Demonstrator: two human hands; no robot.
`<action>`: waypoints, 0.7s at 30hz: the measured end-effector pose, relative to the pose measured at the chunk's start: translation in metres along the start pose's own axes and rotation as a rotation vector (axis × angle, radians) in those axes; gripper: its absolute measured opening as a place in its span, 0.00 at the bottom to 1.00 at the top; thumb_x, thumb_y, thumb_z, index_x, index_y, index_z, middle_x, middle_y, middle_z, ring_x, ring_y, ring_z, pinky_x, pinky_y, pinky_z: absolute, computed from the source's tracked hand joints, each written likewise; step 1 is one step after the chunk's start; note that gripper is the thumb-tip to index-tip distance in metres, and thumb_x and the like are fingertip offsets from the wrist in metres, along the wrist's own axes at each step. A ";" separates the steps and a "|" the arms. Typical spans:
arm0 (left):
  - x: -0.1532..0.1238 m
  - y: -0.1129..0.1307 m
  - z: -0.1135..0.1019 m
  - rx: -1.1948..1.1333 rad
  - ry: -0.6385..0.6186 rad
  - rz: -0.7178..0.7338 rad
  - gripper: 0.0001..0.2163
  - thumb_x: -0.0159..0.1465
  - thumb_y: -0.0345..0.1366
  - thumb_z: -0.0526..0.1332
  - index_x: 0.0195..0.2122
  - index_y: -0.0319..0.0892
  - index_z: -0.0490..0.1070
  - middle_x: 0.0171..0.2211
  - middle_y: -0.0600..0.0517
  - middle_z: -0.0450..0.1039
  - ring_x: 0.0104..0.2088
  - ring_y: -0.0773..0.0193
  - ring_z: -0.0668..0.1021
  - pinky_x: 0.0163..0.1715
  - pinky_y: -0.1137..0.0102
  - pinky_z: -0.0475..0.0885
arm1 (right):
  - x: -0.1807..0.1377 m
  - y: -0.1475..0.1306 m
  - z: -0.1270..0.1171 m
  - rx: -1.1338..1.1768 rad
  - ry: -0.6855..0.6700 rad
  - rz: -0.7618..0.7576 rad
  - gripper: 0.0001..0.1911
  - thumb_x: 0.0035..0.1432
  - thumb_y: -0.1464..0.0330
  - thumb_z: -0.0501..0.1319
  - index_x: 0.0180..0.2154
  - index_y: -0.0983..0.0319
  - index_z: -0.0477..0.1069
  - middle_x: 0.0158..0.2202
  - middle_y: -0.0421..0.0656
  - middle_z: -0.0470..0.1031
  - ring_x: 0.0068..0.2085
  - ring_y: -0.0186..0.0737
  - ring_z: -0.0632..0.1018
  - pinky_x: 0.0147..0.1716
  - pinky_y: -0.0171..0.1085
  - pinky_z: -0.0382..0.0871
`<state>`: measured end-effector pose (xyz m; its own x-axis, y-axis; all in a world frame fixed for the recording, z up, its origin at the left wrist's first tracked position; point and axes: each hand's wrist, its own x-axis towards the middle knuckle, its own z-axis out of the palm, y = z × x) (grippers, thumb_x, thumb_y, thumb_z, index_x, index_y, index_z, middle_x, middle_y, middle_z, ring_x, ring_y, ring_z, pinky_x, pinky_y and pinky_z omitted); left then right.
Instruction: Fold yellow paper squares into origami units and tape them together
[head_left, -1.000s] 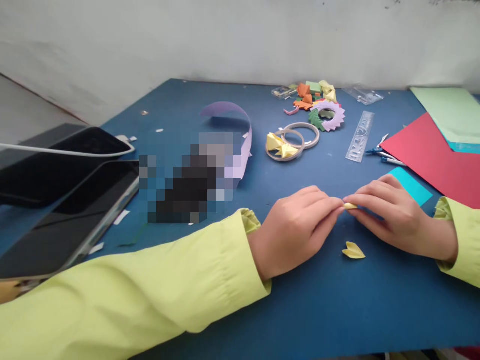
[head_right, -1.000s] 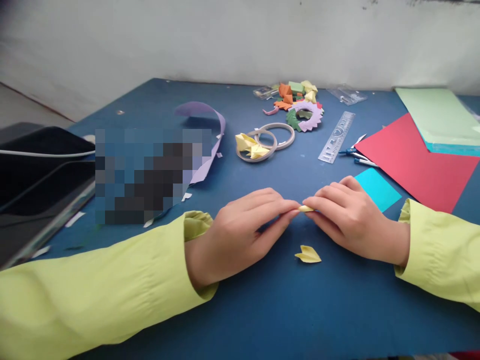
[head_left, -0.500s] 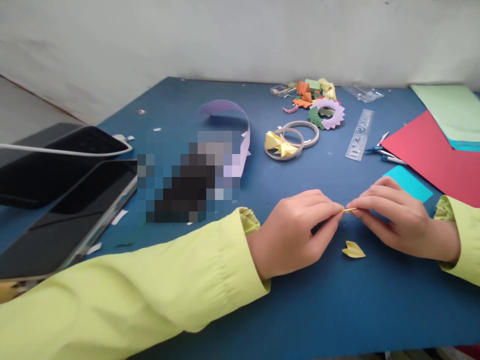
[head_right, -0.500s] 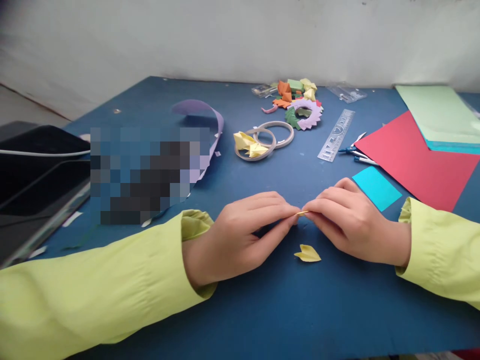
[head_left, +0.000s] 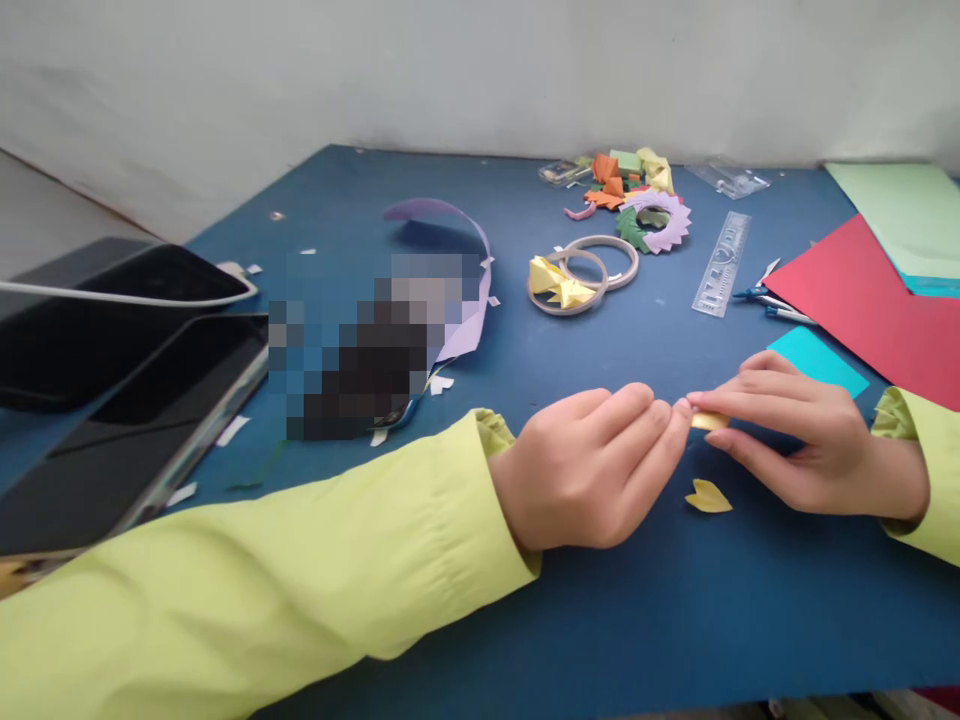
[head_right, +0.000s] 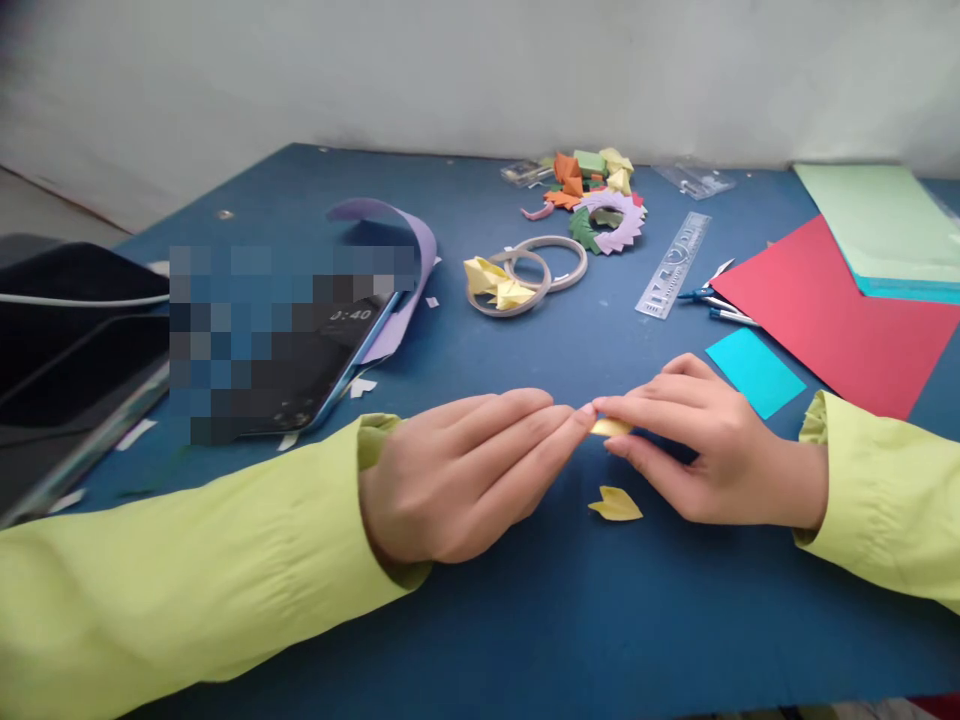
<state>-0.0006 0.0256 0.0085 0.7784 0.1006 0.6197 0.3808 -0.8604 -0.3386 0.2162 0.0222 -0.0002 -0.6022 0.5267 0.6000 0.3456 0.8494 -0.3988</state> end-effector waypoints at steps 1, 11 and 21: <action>0.000 -0.001 -0.001 0.011 -0.008 0.013 0.07 0.64 0.25 0.55 0.39 0.27 0.71 0.30 0.44 0.79 0.28 0.59 0.79 0.22 0.67 0.76 | 0.000 0.000 0.000 0.012 0.001 0.014 0.13 0.57 0.76 0.61 0.46 0.67 0.68 0.33 0.44 0.76 0.34 0.32 0.75 0.37 0.39 0.67; -0.002 -0.003 0.001 -0.055 0.003 -0.002 0.08 0.60 0.27 0.61 0.38 0.27 0.71 0.29 0.44 0.79 0.27 0.57 0.79 0.21 0.65 0.75 | 0.000 0.003 0.002 0.005 0.008 0.042 0.09 0.57 0.76 0.62 0.42 0.64 0.69 0.33 0.42 0.77 0.34 0.32 0.76 0.37 0.37 0.67; -0.001 0.001 0.006 -0.233 -0.009 -0.169 0.08 0.59 0.26 0.63 0.39 0.29 0.69 0.28 0.45 0.77 0.28 0.61 0.76 0.30 0.65 0.76 | 0.000 0.002 0.001 -0.060 -0.010 0.024 0.07 0.60 0.76 0.59 0.41 0.63 0.67 0.33 0.42 0.77 0.34 0.32 0.76 0.37 0.37 0.67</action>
<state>0.0022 0.0275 0.0031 0.7185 0.2564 0.6466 0.3814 -0.9226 -0.0581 0.2162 0.0234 -0.0018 -0.6003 0.5465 0.5840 0.4018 0.8374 -0.3705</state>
